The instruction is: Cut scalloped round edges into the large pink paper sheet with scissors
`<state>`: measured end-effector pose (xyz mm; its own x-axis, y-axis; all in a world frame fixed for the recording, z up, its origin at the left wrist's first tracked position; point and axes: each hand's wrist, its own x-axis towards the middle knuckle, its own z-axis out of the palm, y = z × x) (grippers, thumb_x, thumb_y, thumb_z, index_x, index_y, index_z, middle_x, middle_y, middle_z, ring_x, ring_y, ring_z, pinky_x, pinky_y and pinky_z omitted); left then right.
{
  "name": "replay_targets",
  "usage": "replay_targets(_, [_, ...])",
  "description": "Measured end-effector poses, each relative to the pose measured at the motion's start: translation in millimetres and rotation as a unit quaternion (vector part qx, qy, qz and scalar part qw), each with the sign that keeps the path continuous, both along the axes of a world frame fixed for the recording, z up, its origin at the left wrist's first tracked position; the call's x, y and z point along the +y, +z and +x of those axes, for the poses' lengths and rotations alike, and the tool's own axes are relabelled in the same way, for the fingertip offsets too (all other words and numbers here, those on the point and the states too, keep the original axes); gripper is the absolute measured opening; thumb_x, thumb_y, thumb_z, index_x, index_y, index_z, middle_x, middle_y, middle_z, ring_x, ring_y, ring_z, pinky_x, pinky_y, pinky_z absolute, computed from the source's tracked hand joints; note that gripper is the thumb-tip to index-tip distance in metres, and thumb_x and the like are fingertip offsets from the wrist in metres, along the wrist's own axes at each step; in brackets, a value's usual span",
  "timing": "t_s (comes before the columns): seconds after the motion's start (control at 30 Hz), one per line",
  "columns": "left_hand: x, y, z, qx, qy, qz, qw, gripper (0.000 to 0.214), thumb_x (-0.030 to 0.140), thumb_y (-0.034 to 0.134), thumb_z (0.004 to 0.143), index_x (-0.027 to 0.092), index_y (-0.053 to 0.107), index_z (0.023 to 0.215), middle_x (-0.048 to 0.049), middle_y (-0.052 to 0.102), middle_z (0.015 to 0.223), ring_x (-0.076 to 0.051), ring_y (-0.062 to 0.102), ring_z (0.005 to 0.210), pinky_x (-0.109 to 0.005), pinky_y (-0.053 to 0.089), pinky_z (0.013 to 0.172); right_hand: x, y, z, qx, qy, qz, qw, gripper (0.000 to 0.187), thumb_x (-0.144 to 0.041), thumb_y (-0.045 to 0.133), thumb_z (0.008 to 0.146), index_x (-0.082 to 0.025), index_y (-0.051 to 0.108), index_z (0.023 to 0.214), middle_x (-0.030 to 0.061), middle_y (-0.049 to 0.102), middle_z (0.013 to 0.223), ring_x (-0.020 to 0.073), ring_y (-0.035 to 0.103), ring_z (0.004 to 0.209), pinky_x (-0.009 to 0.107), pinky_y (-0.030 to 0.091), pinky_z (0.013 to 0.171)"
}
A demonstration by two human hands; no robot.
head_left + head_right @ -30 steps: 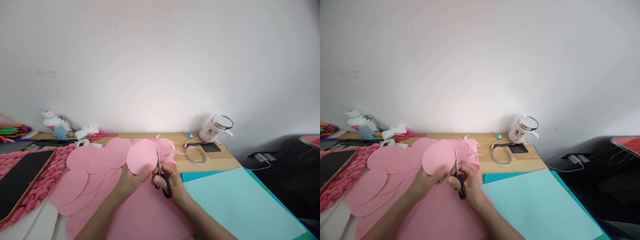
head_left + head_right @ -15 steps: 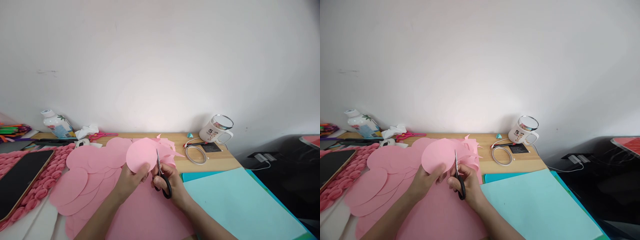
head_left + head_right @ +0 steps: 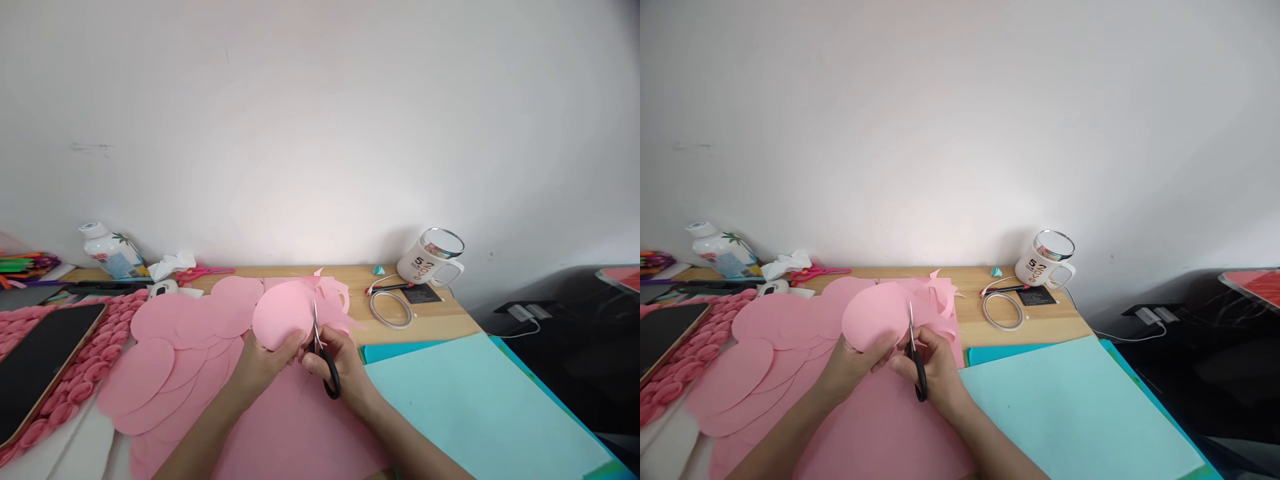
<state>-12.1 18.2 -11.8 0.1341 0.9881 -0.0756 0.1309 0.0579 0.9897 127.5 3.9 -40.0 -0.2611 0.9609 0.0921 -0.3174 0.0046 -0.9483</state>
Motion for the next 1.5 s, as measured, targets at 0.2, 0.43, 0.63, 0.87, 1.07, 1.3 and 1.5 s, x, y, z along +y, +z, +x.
replay_targets(0.2, [-0.9, -1.4, -0.2, -0.013, -0.004, -0.008, 1.0, 0.019, 0.033, 0.059, 0.07, 0.015, 0.054, 0.063, 0.0022, 0.049, 0.049, -0.01, 0.042, 0.045, -0.022, 0.034, 0.041, 0.5, -2.9, 0.6, 0.022, 0.005, 0.002, 1.0, 0.025, -0.027, 0.075, 0.063, -0.019, 0.053, 0.073, -0.0035, 0.048, 0.063, 0.0113, 0.042, 0.059, 0.025, 0.036, 0.06])
replay_targets(0.43, [-1.0, -2.1, -1.4, -0.017, -0.028, 0.001, 0.999, 0.023, 0.032, 0.056, 0.074, 0.016, 0.05, 0.058, 0.0044, 0.044, 0.047, -0.009, 0.038, 0.044, -0.022, 0.032, 0.042, -0.4, -1.0, 0.9, -0.005, 0.0, -0.003, 1.0, 0.025, -0.028, 0.073, 0.064, -0.018, 0.052, 0.073, -0.0045, 0.047, 0.06, 0.0093, 0.039, 0.055, 0.022, 0.031, 0.053])
replay_targets(0.63, [-0.3, -2.5, -2.1, 0.0, -0.031, 0.008, 0.999, 0.025, 0.031, 0.055, 0.075, 0.017, 0.047, 0.056, 0.0056, 0.041, 0.044, -0.008, 0.037, 0.043, -0.023, 0.032, 0.044, -0.3, 2.9, 0.0, -0.024, -0.003, -0.007, 1.0, 0.026, -0.032, 0.07, 0.065, -0.018, 0.049, 0.069, -0.0043, 0.048, 0.058, 0.0086, 0.037, 0.052, 0.023, 0.03, 0.051])
replay_targets(0.87, [1.0, -1.1, -2.1, 0.004, -0.029, 0.003, 1.0, 0.027, 0.033, 0.055, 0.074, 0.018, 0.045, 0.053, 0.0059, 0.039, 0.043, -0.008, 0.036, 0.043, -0.023, 0.032, 0.044, -0.4, 1.3, 0.5, -0.017, -0.001, -0.015, 1.0, 0.026, -0.03, 0.071, 0.064, -0.018, 0.048, 0.068, -0.0057, 0.044, 0.056, 0.008, 0.035, 0.05, 0.022, 0.027, 0.048])
replay_targets(1.07, [1.1, -0.9, -3.9, -0.009, -0.031, 0.007, 0.999, 0.029, 0.032, 0.054, 0.074, 0.018, 0.042, 0.051, 0.0059, 0.039, 0.042, -0.008, 0.034, 0.041, -0.023, 0.03, 0.042, -1.2, 1.8, 0.4, -0.013, 0.002, -0.005, 1.0, 0.025, -0.029, 0.07, 0.066, -0.018, 0.048, 0.067, -0.0062, 0.041, 0.055, 0.0081, 0.036, 0.049, 0.022, 0.027, 0.047])
replay_targets(1.3, [1.1, 1.4, -3.6, -0.008, -0.027, 0.009, 1.0, 0.028, 0.033, 0.054, 0.074, 0.018, 0.043, 0.053, 0.0061, 0.038, 0.042, -0.008, 0.034, 0.041, -0.023, 0.029, 0.042, -2.1, 2.9, 0.1, -0.019, 0.001, -0.008, 1.0, 0.026, -0.032, 0.069, 0.066, -0.018, 0.048, 0.066, -0.0056, 0.044, 0.053, 0.0085, 0.04, 0.048, 0.022, 0.032, 0.046])
replay_targets(1.5, [1.3, -1.6, -4.3, -0.009, -0.027, 0.016, 0.999, 0.031, 0.031, 0.053, 0.075, 0.018, 0.039, 0.05, 0.0063, 0.037, 0.041, -0.007, 0.033, 0.041, -0.023, 0.028, 0.042, -2.2, 5.0, -1.0, -0.021, -0.004, -0.018, 1.0, 0.027, -0.033, 0.07, 0.065, -0.019, 0.047, 0.062, -0.0063, 0.042, 0.05, 0.0098, 0.045, 0.047, 0.022, 0.035, 0.045])
